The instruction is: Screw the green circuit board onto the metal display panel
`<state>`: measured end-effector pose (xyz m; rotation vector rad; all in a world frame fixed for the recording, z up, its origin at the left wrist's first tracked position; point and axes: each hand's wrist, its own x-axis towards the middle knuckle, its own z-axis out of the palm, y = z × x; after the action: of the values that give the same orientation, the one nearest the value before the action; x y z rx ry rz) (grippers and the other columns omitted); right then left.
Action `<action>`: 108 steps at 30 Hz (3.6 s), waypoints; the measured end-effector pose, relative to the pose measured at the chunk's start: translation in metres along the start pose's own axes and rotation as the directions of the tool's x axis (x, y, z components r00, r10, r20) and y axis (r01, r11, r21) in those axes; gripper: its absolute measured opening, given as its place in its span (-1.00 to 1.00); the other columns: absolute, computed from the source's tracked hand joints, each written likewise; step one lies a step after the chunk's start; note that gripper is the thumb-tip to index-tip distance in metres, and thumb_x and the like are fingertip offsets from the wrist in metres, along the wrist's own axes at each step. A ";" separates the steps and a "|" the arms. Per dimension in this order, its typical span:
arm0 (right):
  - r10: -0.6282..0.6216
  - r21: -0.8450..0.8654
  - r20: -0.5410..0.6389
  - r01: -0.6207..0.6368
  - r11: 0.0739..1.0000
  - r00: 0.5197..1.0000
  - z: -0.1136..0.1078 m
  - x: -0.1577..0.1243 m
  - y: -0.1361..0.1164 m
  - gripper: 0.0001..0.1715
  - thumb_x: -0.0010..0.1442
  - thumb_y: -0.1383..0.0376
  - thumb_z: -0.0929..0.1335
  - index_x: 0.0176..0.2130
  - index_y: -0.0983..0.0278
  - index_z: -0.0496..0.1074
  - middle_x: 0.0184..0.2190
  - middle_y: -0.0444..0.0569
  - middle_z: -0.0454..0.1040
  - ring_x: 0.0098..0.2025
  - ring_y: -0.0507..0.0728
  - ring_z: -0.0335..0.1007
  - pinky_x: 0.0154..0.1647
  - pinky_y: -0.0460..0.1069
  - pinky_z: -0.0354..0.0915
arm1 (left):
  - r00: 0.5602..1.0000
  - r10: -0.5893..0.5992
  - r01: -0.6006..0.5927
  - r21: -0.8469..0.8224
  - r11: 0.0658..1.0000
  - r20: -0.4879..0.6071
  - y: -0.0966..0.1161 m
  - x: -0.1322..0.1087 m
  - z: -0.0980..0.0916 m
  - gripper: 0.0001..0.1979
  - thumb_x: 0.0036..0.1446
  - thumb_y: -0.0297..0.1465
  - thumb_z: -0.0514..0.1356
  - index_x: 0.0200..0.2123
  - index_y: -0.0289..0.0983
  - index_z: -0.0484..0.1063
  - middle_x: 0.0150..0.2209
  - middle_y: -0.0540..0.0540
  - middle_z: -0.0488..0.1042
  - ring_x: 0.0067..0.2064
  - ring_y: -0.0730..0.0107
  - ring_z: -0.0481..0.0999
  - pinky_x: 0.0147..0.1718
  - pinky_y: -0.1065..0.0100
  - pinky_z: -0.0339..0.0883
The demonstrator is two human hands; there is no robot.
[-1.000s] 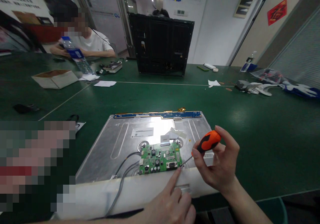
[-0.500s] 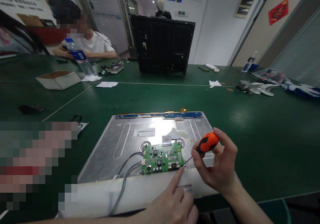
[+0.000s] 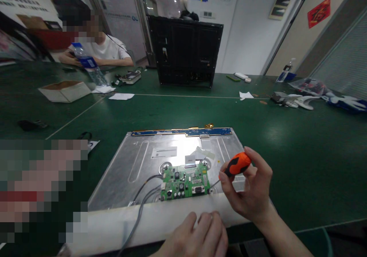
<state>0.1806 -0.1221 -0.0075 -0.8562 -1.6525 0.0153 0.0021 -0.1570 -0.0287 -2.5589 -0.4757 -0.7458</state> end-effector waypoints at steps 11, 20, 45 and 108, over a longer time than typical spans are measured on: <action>0.011 0.005 -0.015 -0.011 1.000 1.000 0.000 0.000 0.000 -0.10 0.18 0.50 0.37 0.38 0.17 0.01 -0.30 -0.11 0.40 -0.49 0.03 0.39 -0.57 -0.08 0.46 | 0.953 -0.187 0.156 0.146 0.977 0.237 0.006 -0.012 0.002 -0.43 0.25 -0.03 0.22 -0.02 -0.47 0.53 -0.48 -0.01 0.37 -0.52 0.40 0.31 -0.64 0.30 0.04; 0.007 -0.008 -0.025 -0.007 1.000 1.000 0.000 -0.001 0.001 -0.09 0.17 0.51 0.38 0.38 0.16 0.02 -0.23 -0.09 0.37 -0.48 0.00 0.39 -0.58 -0.10 0.45 | 0.931 -0.237 0.205 0.139 0.969 0.278 0.011 -0.022 0.009 -0.34 0.26 0.02 0.19 0.08 -0.48 0.51 -0.48 -0.02 0.34 -0.50 0.39 0.28 -0.63 0.33 0.06; -0.031 0.010 0.062 0.031 0.999 0.998 -0.003 0.002 0.001 -0.06 0.20 0.49 0.37 0.42 0.17 -0.03 -0.32 -0.11 0.43 -0.44 0.06 0.44 -0.56 -0.07 0.47 | 0.921 -0.260 0.228 0.141 0.963 0.291 0.011 -0.018 0.006 -0.30 0.16 0.08 0.26 0.05 -0.46 0.53 -0.49 -0.01 0.37 -0.51 0.37 0.32 -0.64 0.31 0.11; -0.094 0.011 -0.001 0.094 0.995 0.996 0.002 -0.004 0.001 -0.07 0.19 0.52 0.36 0.41 0.20 0.01 -0.32 -0.13 0.39 -0.46 0.02 0.39 -0.51 -0.07 0.50 | 0.911 -0.169 0.111 0.173 0.979 0.376 0.008 -0.020 0.006 -0.27 0.38 0.04 0.01 0.22 -0.51 0.40 -0.49 -0.02 0.34 -0.51 0.43 0.31 -0.59 0.35 0.06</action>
<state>0.1793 -0.1229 -0.0123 -0.7688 -1.6889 -0.0409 -0.0076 -0.1643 -0.0473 -2.5506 -0.8169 -0.2262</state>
